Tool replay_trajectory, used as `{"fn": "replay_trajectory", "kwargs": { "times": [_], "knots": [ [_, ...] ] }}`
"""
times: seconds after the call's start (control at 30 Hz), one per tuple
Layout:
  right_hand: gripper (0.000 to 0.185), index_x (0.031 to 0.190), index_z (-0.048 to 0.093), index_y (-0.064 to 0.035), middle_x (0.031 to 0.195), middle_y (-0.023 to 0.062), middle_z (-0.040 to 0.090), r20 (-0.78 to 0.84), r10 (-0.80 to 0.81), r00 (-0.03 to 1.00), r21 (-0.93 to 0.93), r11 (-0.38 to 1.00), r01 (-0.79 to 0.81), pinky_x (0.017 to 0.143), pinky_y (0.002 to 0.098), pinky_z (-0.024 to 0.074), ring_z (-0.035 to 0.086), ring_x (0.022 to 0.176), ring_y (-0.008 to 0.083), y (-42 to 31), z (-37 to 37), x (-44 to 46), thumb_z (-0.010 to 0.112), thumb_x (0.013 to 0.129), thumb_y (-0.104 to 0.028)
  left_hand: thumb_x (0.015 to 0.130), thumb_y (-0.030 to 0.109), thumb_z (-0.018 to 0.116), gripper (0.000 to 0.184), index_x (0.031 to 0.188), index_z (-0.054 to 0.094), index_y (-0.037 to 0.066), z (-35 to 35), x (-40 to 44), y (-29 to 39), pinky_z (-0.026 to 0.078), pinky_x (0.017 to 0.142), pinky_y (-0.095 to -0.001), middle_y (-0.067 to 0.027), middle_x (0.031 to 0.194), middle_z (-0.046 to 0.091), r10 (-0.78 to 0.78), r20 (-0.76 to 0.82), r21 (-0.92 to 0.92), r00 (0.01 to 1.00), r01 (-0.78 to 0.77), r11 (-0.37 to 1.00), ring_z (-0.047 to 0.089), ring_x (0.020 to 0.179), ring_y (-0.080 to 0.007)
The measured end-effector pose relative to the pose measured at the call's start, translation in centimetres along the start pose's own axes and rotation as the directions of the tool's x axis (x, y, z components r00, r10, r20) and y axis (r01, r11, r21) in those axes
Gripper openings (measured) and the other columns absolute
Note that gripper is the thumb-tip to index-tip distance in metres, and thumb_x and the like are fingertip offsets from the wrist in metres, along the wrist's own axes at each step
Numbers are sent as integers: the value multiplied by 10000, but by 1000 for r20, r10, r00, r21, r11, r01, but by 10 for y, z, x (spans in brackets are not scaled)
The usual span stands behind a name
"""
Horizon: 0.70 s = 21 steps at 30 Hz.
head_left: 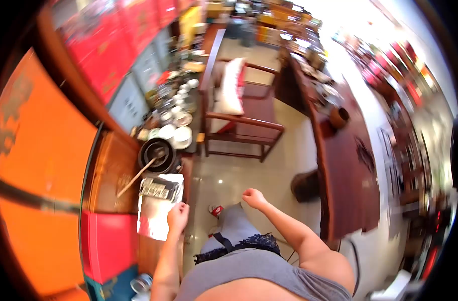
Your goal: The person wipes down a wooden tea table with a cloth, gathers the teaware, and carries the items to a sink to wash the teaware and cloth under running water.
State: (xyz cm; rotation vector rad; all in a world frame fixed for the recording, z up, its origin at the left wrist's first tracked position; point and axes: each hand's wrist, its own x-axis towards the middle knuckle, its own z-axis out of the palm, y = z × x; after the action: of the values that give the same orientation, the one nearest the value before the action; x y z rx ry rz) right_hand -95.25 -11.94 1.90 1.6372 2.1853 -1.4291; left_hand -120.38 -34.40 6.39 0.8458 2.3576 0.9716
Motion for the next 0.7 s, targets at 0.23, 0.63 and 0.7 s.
{"fn": "replay_trajectory", "kwargs": {
  "times": [0.23, 0.63, 0.7],
  "knots": [
    [291, 975, 694, -54, 989, 152, 688, -294, 379, 878, 223, 920, -323, 853, 367, 506, 648, 955, 273, 154, -5, -173, 632, 767, -248, 832, 284, 649, 398, 1141, 607, 36, 95, -50, 71, 529, 769, -373, -155, 939, 691, 300, 706, -51, 642, -377, 925, 679, 868, -273],
    [399, 1102, 649, -44, 1073, 163, 664, -377, 674, 635, 495, 726, -477, 893, 380, 494, 629, 1014, 296, 290, 54, -382, 620, 788, -289, 830, 293, 660, 467, 1202, 581, 23, 224, -137, 177, 533, 789, -377, -181, 1044, 671, 381, 914, -184, 140, -694, 696, 673, 900, -297],
    [420, 1121, 644, -45, 1072, 160, 667, -399, 671, 625, 483, 733, -478, 884, 372, 497, 636, 994, 294, 316, 52, -399, 612, 794, -307, 826, 310, 669, 480, 1202, 588, 23, 252, -149, 191, 535, 786, -380, -189, 1070, 662, 390, 916, -201, 95, -733, 649, 677, 884, -300]
  ]
}}
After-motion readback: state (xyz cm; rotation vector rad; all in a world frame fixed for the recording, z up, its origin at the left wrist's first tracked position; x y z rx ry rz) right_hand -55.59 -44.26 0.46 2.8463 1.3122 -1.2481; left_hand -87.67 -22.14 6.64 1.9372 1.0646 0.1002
